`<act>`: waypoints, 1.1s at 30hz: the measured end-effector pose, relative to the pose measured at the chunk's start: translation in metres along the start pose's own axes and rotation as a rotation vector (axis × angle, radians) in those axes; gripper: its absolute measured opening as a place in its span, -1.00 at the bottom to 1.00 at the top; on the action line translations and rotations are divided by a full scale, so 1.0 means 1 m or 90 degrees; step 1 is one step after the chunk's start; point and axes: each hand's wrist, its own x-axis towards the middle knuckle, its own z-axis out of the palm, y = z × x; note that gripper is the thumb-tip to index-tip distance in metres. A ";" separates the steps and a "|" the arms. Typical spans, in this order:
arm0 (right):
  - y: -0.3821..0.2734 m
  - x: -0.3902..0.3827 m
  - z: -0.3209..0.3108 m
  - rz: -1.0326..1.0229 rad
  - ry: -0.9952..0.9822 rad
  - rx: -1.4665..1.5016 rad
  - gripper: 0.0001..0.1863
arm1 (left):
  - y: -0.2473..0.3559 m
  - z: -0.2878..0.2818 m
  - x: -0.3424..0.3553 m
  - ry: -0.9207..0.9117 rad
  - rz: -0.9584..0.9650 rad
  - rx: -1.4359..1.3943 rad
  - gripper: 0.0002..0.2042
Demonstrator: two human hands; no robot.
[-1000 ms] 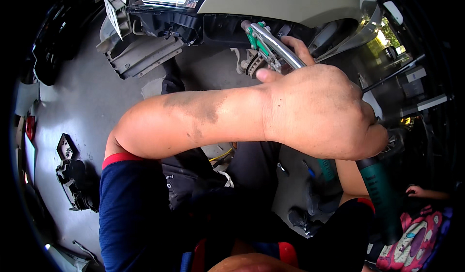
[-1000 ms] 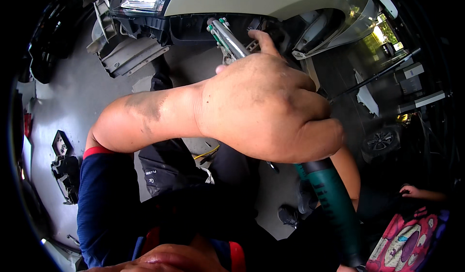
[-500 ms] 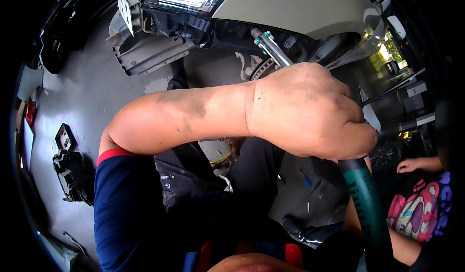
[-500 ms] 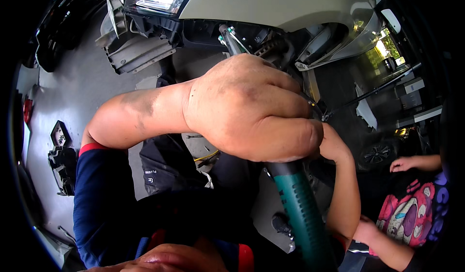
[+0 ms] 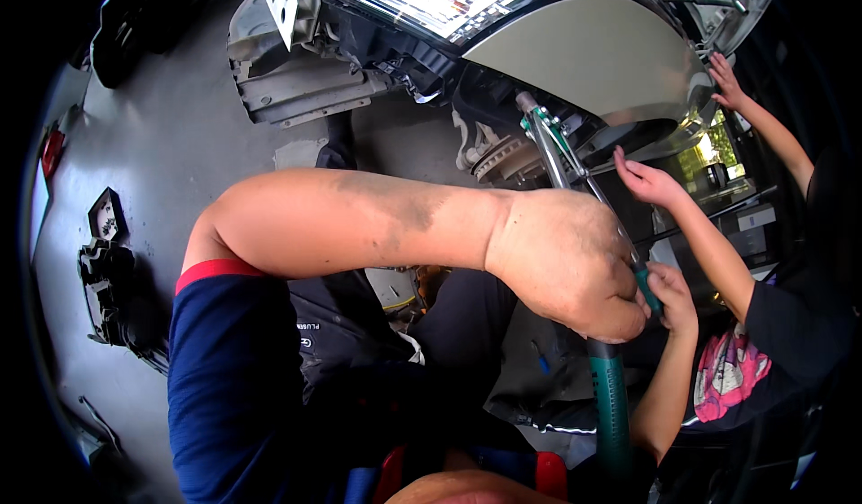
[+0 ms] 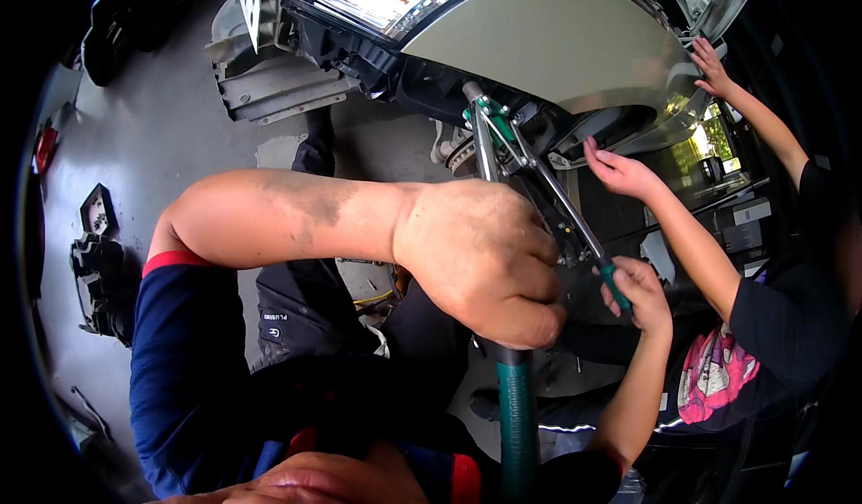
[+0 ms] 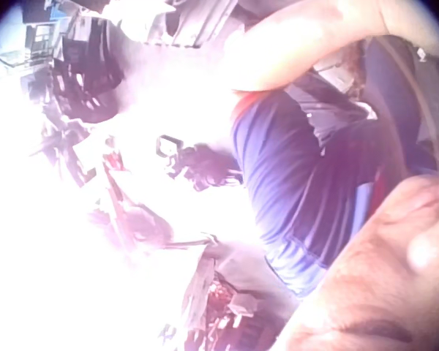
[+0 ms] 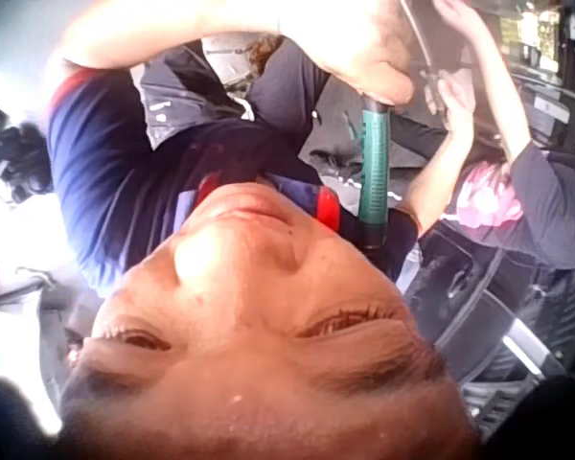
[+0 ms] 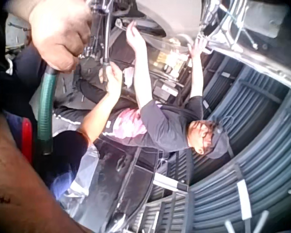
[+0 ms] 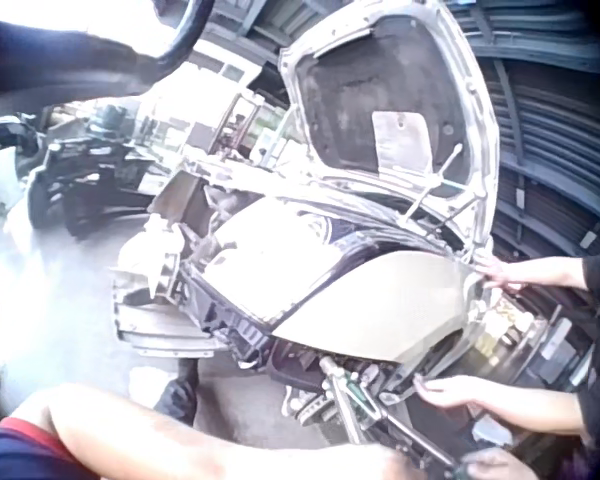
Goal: The person uses a riveting tool to install a black plastic trim piece onto a vehicle. The person loads rivets into the tool, positions the trim against the car body with assistance, and operates the tool handles to secure the part.
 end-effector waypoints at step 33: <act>-0.065 -0.011 0.002 -0.172 0.150 -0.518 -0.61 | 0.043 -0.105 -0.083 -0.147 0.001 -0.144 -0.76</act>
